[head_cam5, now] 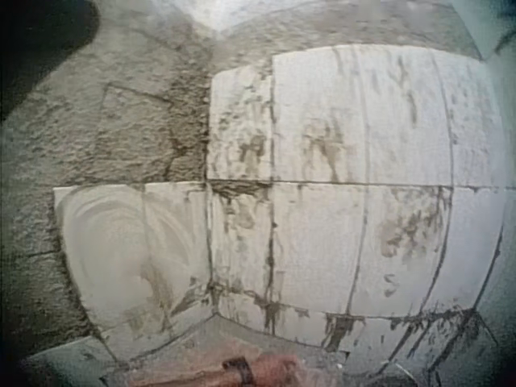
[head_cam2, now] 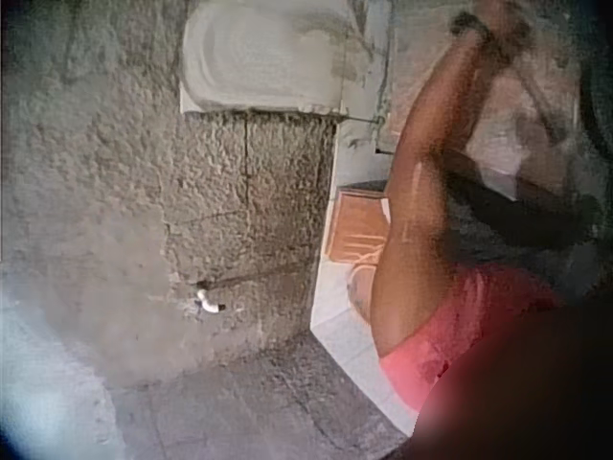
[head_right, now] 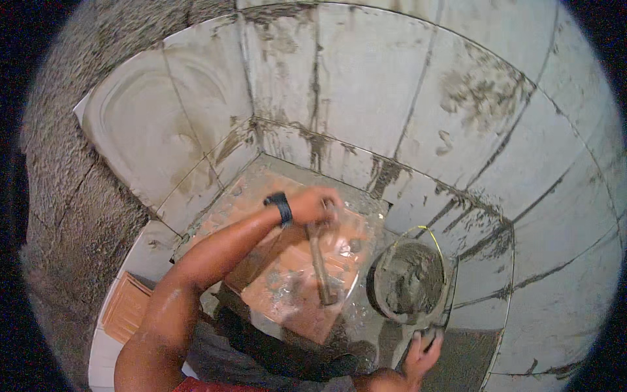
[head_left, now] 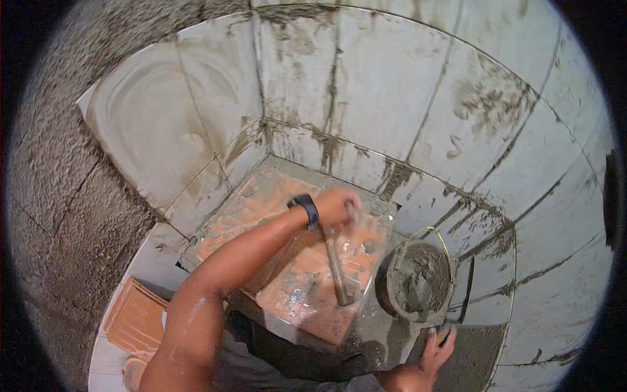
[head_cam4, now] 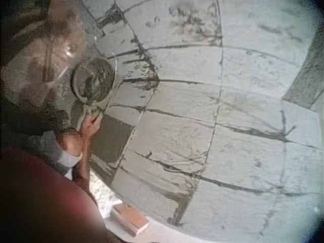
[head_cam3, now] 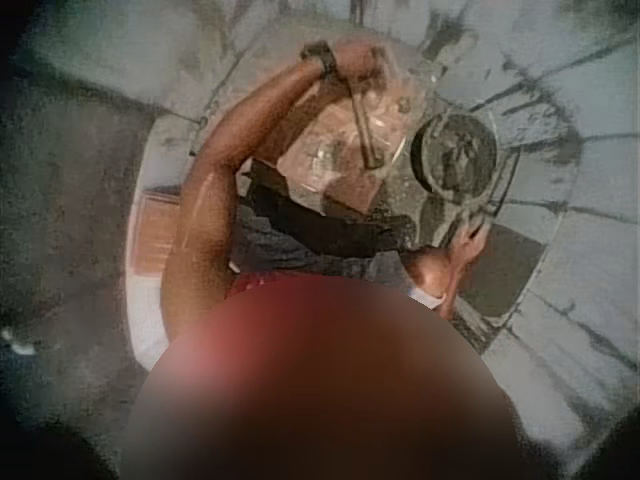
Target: Spreading mortar on a tile and fixing it onto a wall.
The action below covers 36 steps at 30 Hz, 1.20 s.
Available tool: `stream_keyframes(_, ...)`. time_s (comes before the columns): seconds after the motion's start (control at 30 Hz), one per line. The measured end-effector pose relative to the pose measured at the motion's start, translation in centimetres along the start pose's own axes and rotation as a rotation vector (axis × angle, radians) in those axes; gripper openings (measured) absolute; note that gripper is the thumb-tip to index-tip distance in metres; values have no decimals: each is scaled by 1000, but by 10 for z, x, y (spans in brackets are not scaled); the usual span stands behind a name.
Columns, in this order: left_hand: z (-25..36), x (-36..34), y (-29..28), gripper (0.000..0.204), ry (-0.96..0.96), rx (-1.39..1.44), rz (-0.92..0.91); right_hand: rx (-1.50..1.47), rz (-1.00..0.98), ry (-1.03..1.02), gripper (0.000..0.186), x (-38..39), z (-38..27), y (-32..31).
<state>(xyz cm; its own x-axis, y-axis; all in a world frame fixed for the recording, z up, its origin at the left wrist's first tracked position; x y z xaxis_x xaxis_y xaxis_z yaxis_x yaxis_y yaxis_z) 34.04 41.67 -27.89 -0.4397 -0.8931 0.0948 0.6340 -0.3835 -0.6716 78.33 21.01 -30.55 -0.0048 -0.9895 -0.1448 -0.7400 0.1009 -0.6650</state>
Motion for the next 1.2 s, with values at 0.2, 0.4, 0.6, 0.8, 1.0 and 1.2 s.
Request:
stream_keyframes(0.2, -140, 66, -159, 11, -338, 629, 628, -214, -666, -83, 30, -116, -204, 113)
stream_keyframes(0.4, -247, 71, -232, 22, -425, 11, 754, -495, -1035, -141, 25, -161, -291, 305)
stream_keyframes(0.6, -273, 56, -215, 25, -234, 801, 1008, -989, -1055, 233, 24, -185, -332, 387)
stream_keyframes(0.8, -304, 45, -223, 28, -80, 879, 1085, -1168, -994, 286, 28, -187, -333, 433)
stream_keyframes(1.0, -265, 44, -221, 27, -120, 860, 987, -1262, -910, 268, 25, -185, -339, 433)
stream_keyframes(1.2, -274, 43, -216, 26, 5, 1003, 1003, -1279, -887, 306, 23, -184, -353, 443)
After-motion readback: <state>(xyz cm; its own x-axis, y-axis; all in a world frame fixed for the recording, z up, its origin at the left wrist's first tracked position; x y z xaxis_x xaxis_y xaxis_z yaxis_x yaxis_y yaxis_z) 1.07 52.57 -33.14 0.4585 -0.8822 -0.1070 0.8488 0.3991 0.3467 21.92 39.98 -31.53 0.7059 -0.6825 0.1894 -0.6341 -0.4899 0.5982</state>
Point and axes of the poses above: each hand's wrist, its own x-axis away from the middle knuckle, its own y-axis out of the palm, z = x × y, the point moved 10 cm from there along -x, towards the middle knuckle, and after that the axes turned 15 degrees about -z, right-handed, at the moved point
